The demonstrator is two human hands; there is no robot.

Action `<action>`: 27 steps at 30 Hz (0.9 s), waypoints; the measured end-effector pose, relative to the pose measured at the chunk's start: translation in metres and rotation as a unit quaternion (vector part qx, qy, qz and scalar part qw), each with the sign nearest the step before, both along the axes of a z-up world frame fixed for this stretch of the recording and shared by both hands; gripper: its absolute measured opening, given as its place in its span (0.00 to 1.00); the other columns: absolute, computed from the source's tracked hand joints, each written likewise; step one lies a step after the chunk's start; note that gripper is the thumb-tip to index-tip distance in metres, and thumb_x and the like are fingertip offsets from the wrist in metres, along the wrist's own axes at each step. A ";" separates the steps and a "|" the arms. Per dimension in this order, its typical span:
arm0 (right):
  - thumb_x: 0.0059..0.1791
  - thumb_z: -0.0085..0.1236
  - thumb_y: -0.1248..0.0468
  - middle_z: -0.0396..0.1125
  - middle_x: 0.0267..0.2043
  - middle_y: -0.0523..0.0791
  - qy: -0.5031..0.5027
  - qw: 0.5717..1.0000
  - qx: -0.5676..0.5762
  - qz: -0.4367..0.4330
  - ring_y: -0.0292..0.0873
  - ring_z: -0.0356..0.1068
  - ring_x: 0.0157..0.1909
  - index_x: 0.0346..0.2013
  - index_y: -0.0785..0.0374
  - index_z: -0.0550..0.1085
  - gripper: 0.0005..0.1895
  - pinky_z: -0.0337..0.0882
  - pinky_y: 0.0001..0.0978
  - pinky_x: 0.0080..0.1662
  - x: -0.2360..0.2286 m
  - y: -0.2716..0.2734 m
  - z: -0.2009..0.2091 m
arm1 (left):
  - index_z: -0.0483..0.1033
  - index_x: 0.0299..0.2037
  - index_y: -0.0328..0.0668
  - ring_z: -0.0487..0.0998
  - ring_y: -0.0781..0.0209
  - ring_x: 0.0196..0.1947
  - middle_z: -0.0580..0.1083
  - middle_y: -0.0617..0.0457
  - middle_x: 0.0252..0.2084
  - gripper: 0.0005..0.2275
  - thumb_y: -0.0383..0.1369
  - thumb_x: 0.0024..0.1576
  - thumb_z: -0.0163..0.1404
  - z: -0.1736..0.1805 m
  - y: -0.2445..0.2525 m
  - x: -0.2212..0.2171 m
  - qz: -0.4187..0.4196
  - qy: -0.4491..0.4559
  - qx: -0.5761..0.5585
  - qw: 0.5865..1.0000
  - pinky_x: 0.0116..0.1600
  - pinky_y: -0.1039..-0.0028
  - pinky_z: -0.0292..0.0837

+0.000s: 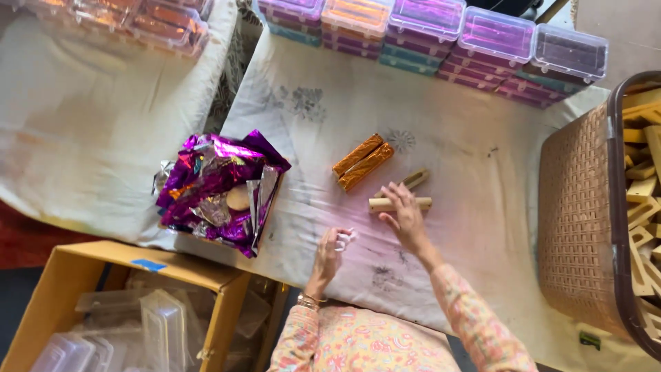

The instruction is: The person picks up rectangular wooden pieces from a large basket and wipes them with a small cloth. They handle the wood pieces one by one, cleaning the surfaces before placing them on the table.

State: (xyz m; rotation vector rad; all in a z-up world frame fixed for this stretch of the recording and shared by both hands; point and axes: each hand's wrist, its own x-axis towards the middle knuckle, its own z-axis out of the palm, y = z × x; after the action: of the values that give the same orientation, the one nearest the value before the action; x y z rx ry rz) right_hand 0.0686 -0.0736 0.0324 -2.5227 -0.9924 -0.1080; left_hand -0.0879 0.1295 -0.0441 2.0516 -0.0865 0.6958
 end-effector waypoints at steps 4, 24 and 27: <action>0.59 0.43 0.51 0.62 0.71 0.49 0.249 0.927 0.279 0.028 0.45 0.59 0.73 0.71 0.57 0.63 0.27 0.58 0.41 0.72 -0.064 0.013 -0.012 | 0.70 0.57 0.36 0.69 0.60 0.32 0.74 0.44 0.43 0.21 0.48 0.69 0.41 0.026 -0.040 0.030 -0.026 0.239 -0.471 0.849 0.34 0.72 0.65; 0.47 0.63 0.63 0.70 0.59 0.46 -0.087 0.955 0.009 -0.284 0.52 0.65 0.62 0.55 0.58 0.75 0.21 0.67 0.46 0.59 -0.081 -0.098 -0.009 | 0.80 0.43 0.36 0.84 0.62 0.38 0.82 0.50 0.39 0.13 0.34 0.52 0.62 0.004 -0.041 0.108 0.004 0.289 -0.181 0.940 0.46 0.72 0.80; 0.46 0.59 0.69 0.70 0.61 0.43 -0.036 0.956 0.002 -0.292 0.50 0.66 0.62 0.57 0.54 0.76 0.24 0.68 0.42 0.60 -0.074 -0.116 -0.021 | 0.81 0.44 0.35 0.84 0.66 0.36 0.82 0.51 0.37 0.14 0.35 0.52 0.65 0.030 -0.054 0.108 -0.049 0.395 -0.215 0.892 0.41 0.76 0.79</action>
State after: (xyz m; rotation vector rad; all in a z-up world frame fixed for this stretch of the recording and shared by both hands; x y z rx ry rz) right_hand -0.0056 -0.1893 0.0109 -2.7433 -0.2370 -0.3748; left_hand 0.0204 0.0760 -0.0144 1.7346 0.3972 -0.2140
